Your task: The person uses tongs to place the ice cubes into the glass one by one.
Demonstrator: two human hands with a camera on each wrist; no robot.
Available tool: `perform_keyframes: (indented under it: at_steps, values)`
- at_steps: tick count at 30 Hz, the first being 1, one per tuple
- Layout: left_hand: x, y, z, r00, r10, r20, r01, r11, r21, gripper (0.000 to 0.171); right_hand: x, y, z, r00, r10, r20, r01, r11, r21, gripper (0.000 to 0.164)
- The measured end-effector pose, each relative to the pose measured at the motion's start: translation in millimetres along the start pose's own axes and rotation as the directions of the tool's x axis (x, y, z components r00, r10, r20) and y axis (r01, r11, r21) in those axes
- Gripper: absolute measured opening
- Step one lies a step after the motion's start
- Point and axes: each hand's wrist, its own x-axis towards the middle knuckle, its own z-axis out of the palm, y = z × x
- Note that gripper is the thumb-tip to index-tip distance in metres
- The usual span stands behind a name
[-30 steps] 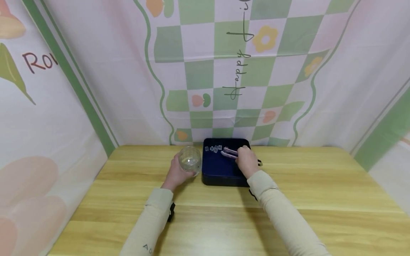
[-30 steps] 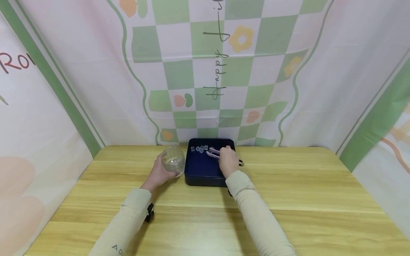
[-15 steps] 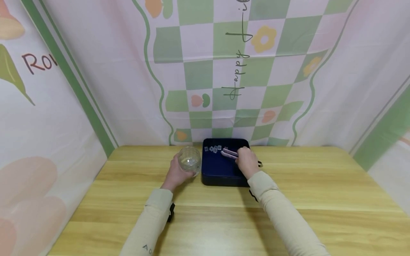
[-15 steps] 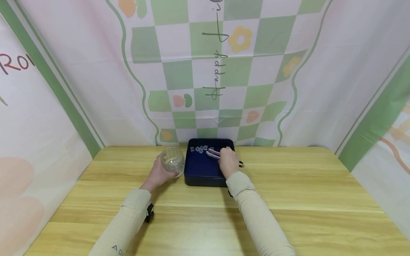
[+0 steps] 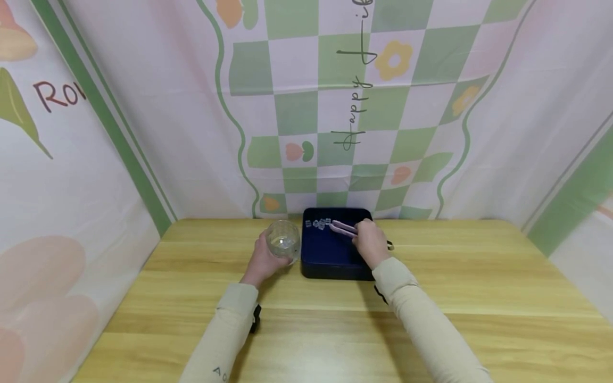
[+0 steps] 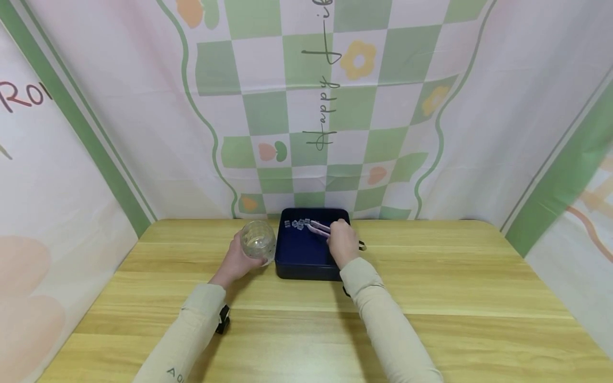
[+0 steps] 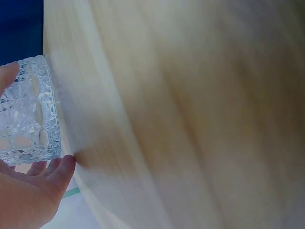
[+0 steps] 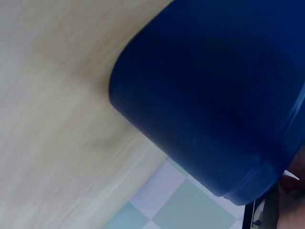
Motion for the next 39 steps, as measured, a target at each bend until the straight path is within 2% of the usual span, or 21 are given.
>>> perform_keyframes:
  at_steps: [14,25,31,39]
  values:
    - [-2.3,4.1,-1.1,1.0,-0.002,0.003,0.002,1.0,-0.022,0.096,-2,0,-16,0.989,-0.077,-0.13,0.084,0.995,0.051,0.024]
    - [-1.1,4.1,0.2,1.0,0.029,-0.004,-0.029,0.999,-0.03,0.095,-4,-22,-39,0.967,-0.17,-0.191,0.188,0.979,0.082,0.028]
    - [-0.5,4.2,-0.7,0.999,0.046,-0.014,-0.047,0.998,-0.034,0.094,-10,-43,-44,0.963,-0.205,-0.174,0.225,0.968,0.107,0.027]
    - [0.7,2.5,-0.1,0.998,0.061,-0.02,-0.062,0.998,-0.032,0.091,-20,-67,-41,0.951,-0.281,-0.128,0.294,0.95,0.104,0.025]
